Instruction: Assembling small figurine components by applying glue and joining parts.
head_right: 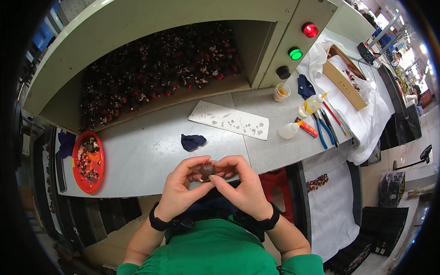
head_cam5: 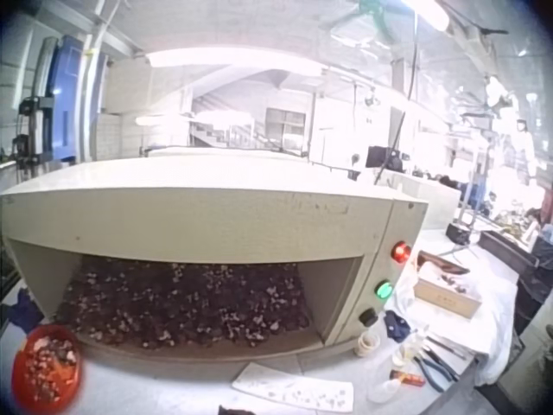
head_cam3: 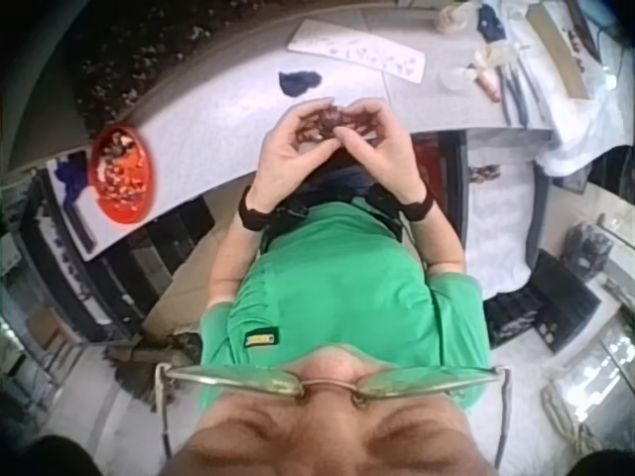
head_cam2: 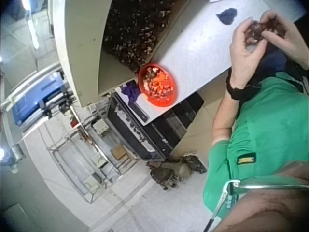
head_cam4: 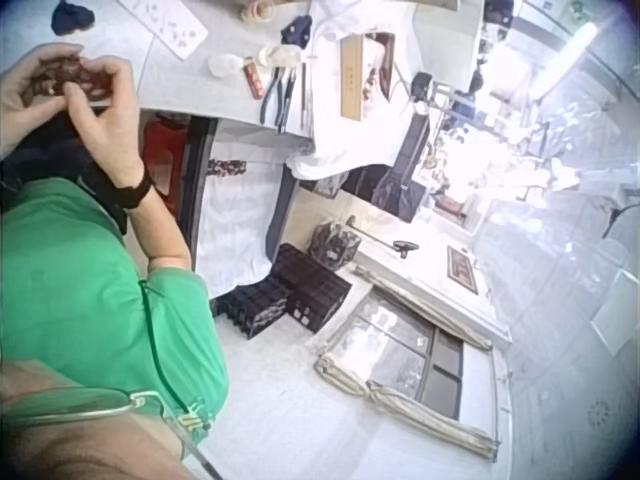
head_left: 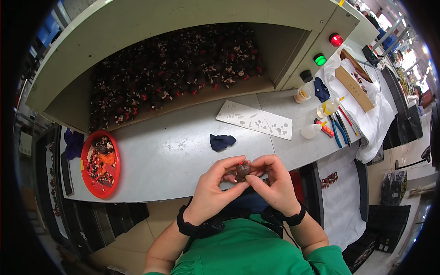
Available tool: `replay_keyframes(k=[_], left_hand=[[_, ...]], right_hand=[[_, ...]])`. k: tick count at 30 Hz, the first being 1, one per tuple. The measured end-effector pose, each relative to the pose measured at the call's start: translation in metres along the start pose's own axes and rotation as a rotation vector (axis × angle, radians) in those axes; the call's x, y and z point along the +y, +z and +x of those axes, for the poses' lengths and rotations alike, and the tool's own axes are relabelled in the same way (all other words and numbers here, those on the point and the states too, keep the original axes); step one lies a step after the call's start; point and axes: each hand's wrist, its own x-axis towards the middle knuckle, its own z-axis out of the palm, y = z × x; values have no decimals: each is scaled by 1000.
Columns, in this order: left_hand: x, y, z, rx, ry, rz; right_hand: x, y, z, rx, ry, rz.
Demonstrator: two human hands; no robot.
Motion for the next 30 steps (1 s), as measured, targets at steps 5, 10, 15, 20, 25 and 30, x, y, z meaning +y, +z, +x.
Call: replay_keyframes(k=[5,10,15,20,25,30], left_hand=[[4,1,0,5,6,78],[0,-2,-1,2,2,14],[1,4,0,94,33,45],[-3,9,2,108,89,75],[1,11,2,133,148,145],[4,13,4,139,160,238]], right_hand=[[-4,0,0,-7,32,36],[-5,-2,0,-9,26,52],[-6,-4,3,-25,24,48],[-10,3,6,21,75,122],[-5,4,4,31,60,70],[-5,6,3,67,25,44]])
